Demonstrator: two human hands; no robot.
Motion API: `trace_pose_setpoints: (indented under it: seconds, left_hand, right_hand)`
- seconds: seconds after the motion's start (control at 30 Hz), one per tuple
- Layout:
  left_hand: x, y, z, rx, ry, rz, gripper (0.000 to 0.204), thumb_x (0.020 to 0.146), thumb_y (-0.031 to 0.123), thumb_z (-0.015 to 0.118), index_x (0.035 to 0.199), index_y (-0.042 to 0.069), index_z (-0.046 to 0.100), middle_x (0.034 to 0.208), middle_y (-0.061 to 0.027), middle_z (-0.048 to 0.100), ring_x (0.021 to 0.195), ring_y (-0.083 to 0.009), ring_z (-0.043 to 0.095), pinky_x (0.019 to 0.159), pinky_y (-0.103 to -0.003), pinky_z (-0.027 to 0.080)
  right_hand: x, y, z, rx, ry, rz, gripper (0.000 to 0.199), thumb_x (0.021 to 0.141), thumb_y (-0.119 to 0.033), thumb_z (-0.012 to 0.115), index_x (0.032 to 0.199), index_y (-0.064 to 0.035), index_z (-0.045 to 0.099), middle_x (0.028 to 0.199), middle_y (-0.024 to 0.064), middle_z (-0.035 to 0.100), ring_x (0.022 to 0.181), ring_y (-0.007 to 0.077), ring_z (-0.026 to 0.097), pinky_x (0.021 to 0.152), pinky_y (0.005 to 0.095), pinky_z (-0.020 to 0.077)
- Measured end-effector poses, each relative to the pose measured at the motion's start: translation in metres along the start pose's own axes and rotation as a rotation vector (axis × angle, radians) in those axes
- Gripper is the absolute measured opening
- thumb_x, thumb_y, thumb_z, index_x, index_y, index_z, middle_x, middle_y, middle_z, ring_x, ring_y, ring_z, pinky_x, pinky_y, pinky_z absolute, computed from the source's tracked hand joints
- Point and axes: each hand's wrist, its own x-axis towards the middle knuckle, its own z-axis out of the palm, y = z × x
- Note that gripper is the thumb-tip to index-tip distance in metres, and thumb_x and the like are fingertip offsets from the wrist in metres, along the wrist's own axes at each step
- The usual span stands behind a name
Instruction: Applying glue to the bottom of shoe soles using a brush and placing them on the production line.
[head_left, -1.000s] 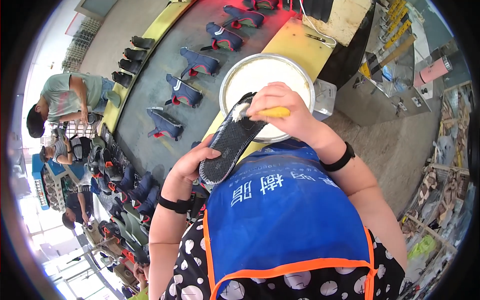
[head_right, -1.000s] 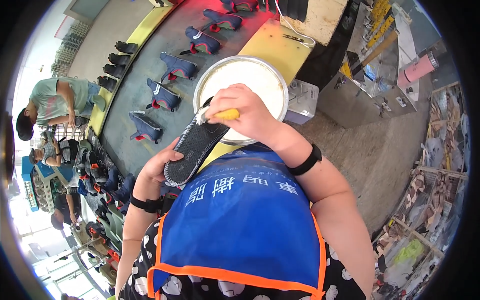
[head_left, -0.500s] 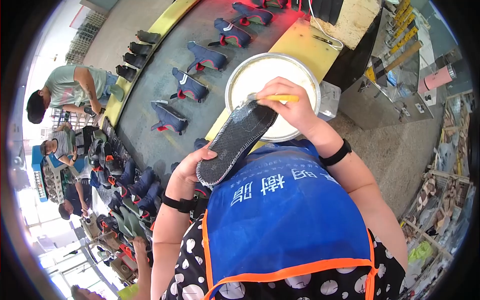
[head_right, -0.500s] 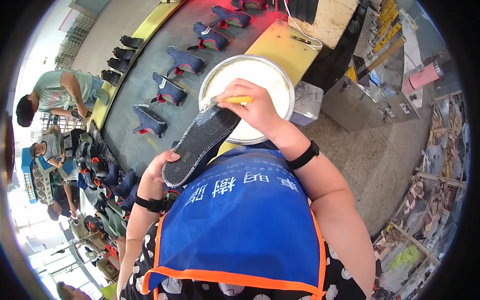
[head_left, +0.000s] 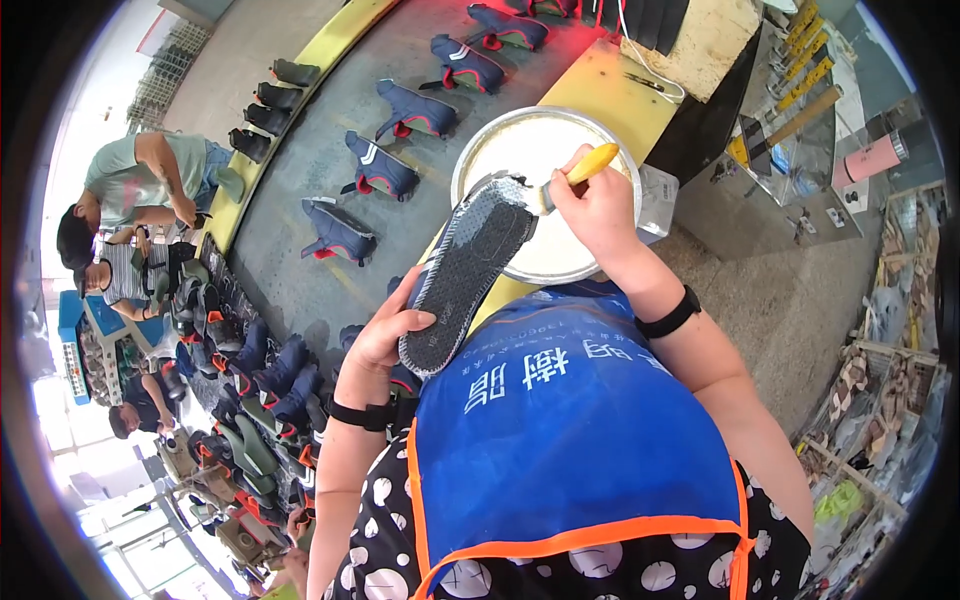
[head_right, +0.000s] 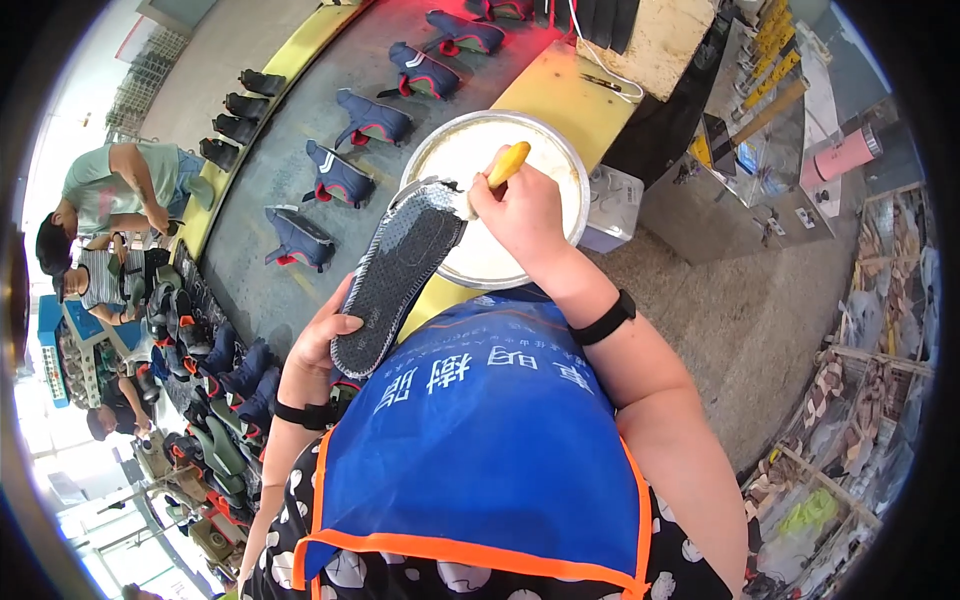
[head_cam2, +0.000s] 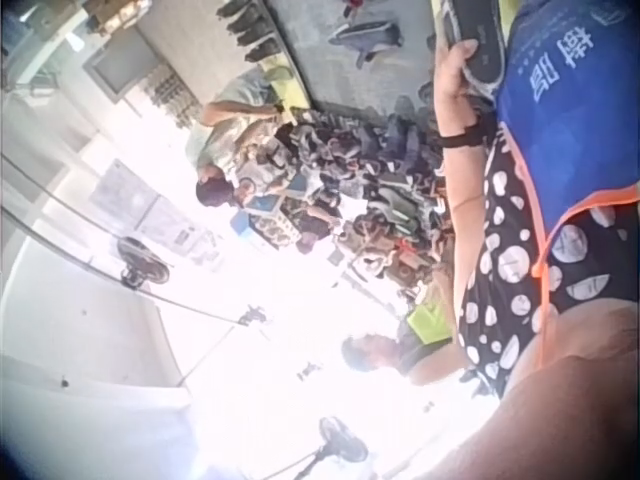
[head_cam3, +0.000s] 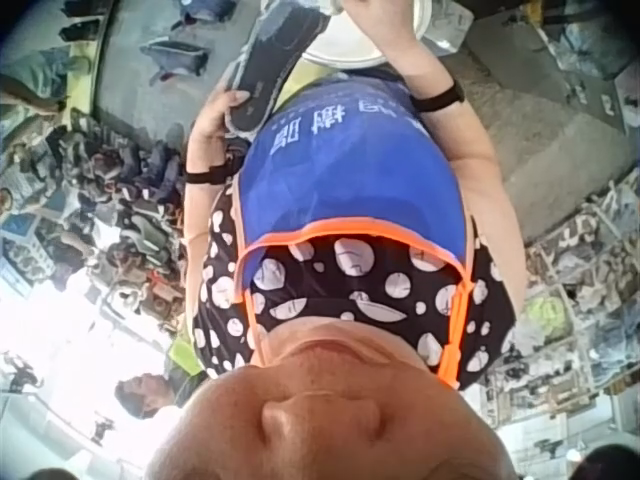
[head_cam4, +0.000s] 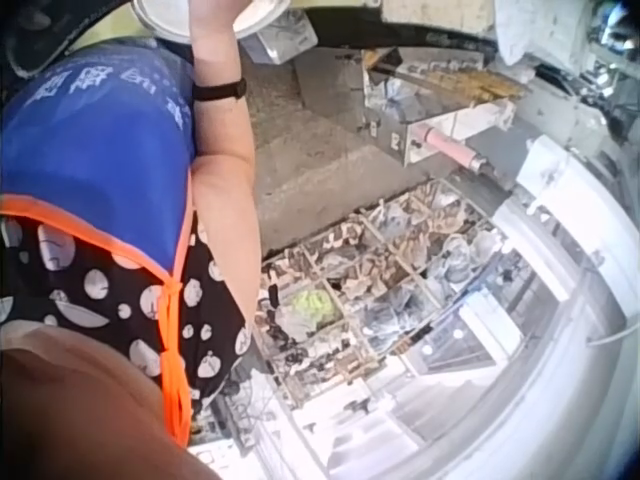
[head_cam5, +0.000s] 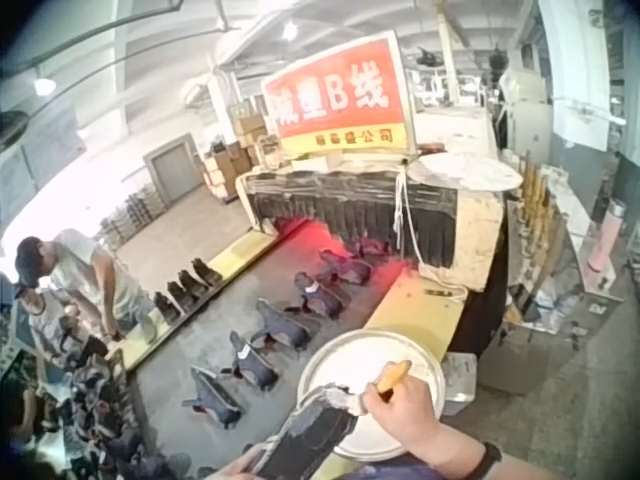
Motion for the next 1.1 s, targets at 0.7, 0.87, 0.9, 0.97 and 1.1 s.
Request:
trace_pose_setpoints:
  seconds: [0.7,0.87,0.9,0.97,1.1]
  left_hand:
    - [0.000,-0.002,0.017,0.034,0.101,0.212,0.089,0.067,0.010,0.067,0.149,0.004,0.034,0.133,-0.0122,0.053,0.122,-0.0220,0.052,0.106,-0.032,0.037]
    - [0.002,-0.002,0.022,0.004,0.119,0.215,0.090,0.067,0.009,0.067,0.149,0.005,0.032,0.133,-0.0128,0.053,0.123,-0.0229,0.052,0.106,-0.033,0.038]
    - [0.001,0.000,0.023,-0.006,0.113,0.196,0.089,0.067,0.009,0.066,0.150,0.006,0.032,0.133,-0.0131,0.053,0.123,-0.0232,0.052,0.106,-0.033,0.038]
    - [0.000,0.001,0.024,-0.013,0.103,0.177,0.089,0.067,0.009,0.066,0.150,0.006,0.032,0.134,-0.0133,0.053,0.123,-0.0235,0.052,0.107,-0.034,0.038]
    - [0.004,-0.005,0.019,0.071,0.063,0.222,0.092,0.067,0.022,0.068,0.149,0.004,0.031,0.133,-0.0150,0.054,0.121,-0.0242,0.056,0.103,-0.034,0.044]
  right_hand:
    - [-0.004,-0.015,0.013,0.190,0.068,0.084,0.021,0.086,-0.013,0.069,0.076,-0.0037,0.053,0.059,0.0105,0.056,0.051,0.0241,0.057,0.050,0.0349,0.0430]
    - [-0.011,-0.035,0.000,0.177,0.012,0.053,0.023,0.087,-0.013,0.070,0.076,-0.0040,0.052,0.058,0.0092,0.055,0.050,0.0197,0.056,0.049,0.0328,0.0416]
    - [-0.009,-0.038,-0.004,0.130,0.021,0.025,0.024,0.088,-0.014,0.070,0.075,-0.0041,0.052,0.057,0.0082,0.055,0.049,0.0182,0.056,0.049,0.0323,0.0412]
    - [0.004,-0.037,0.001,0.169,0.085,-0.030,0.025,0.089,-0.014,0.069,0.075,-0.0042,0.051,0.057,0.0074,0.055,0.048,0.0172,0.056,0.048,0.0316,0.0409]
    - [0.003,-0.033,0.005,0.265,0.041,0.026,0.024,0.091,-0.013,0.069,0.076,-0.0037,0.052,0.058,0.0056,0.057,0.048,0.0147,0.056,0.047,0.0295,0.0404]
